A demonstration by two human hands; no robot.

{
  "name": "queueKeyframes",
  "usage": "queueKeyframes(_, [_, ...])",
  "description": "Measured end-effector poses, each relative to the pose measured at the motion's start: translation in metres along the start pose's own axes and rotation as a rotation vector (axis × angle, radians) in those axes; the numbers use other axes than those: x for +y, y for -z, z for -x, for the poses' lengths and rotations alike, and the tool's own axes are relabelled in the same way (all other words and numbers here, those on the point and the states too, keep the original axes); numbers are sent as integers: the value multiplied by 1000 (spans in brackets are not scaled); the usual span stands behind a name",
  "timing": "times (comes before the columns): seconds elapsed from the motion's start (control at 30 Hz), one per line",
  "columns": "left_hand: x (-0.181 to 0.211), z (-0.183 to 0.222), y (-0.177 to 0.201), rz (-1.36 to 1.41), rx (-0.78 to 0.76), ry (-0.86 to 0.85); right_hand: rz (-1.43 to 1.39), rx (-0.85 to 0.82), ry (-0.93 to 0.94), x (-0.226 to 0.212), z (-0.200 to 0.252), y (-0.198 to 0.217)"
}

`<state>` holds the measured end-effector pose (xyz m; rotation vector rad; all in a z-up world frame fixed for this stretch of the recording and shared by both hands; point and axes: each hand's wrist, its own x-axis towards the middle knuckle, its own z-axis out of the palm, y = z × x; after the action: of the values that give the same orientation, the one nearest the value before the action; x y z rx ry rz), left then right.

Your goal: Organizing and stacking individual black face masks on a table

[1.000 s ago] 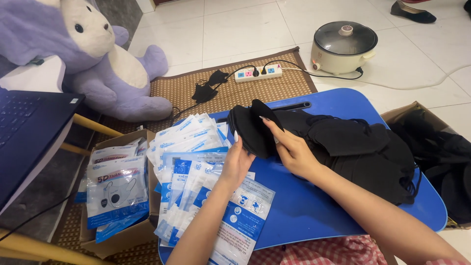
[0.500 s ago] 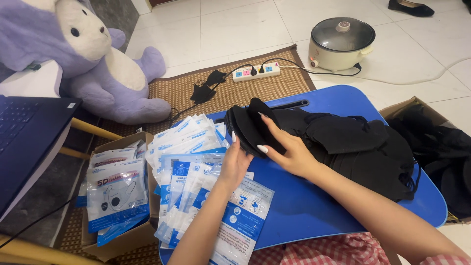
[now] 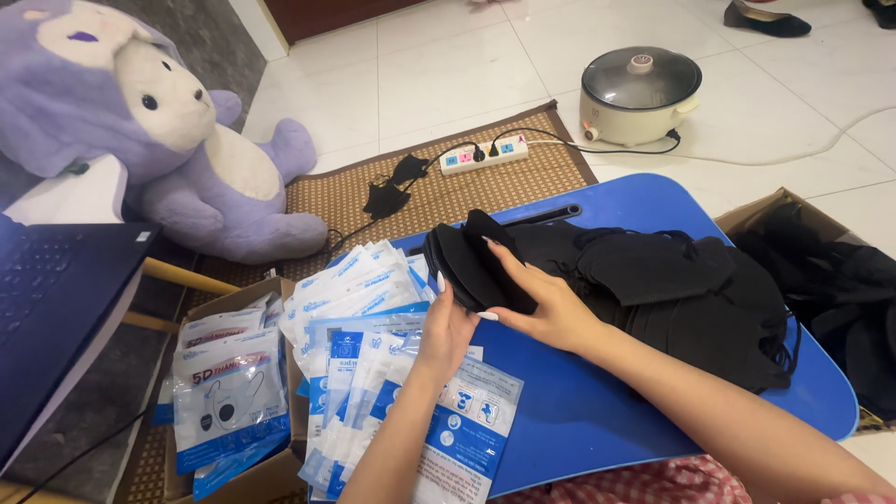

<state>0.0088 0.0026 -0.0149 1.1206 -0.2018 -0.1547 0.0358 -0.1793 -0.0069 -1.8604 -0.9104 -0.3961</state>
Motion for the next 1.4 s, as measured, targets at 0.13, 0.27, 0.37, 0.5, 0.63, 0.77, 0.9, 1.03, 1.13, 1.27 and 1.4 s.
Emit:
queueKeyframes(0.13, [-1, -1, 0, -6, -8, -12, -7, -14, 2, -1, 0, 1])
queueKeyframes(0.27, [-4, -1, 2, -10, -11, -17, -24, -9, -1, 6, 2, -1])
queueKeyframes(0.37, [-7, -1, 5, -7, -10, -16, -38, -14, -19, 9, 3, 0])
queueKeyframes(0.5, [-8, 0, 6, -1, -9, -13, -60, -18, -46, 7, 3, 1])
queueKeyframes(0.63, [-10, -1, 7, 5, -8, -17, -71, -6, -47, 2, 1, 3])
queueKeyframes(0.77, [-10, -2, 7, 15, -9, -14, -78, -4, -45, 9, 2, 1])
queueKeyframes(0.9, [-10, -1, 7, 31, -10, -14, -91, -8, -53, 9, 4, 0])
queueKeyframes(1.03, [-13, -2, 9, 21, -7, -7, -96, -11, -63, 10, 5, 1])
queueKeyframes(1.13, [-12, -2, 8, 20, -11, -14, -95, -12, -69, 7, 4, 1])
queueKeyframes(1.27, [-9, -4, 7, 27, -12, -20, -58, 5, -43, 2, 0, 2])
queueKeyframes(1.4, [-3, -2, 1, 33, -6, -20, -54, -7, -19, -2, 0, 3])
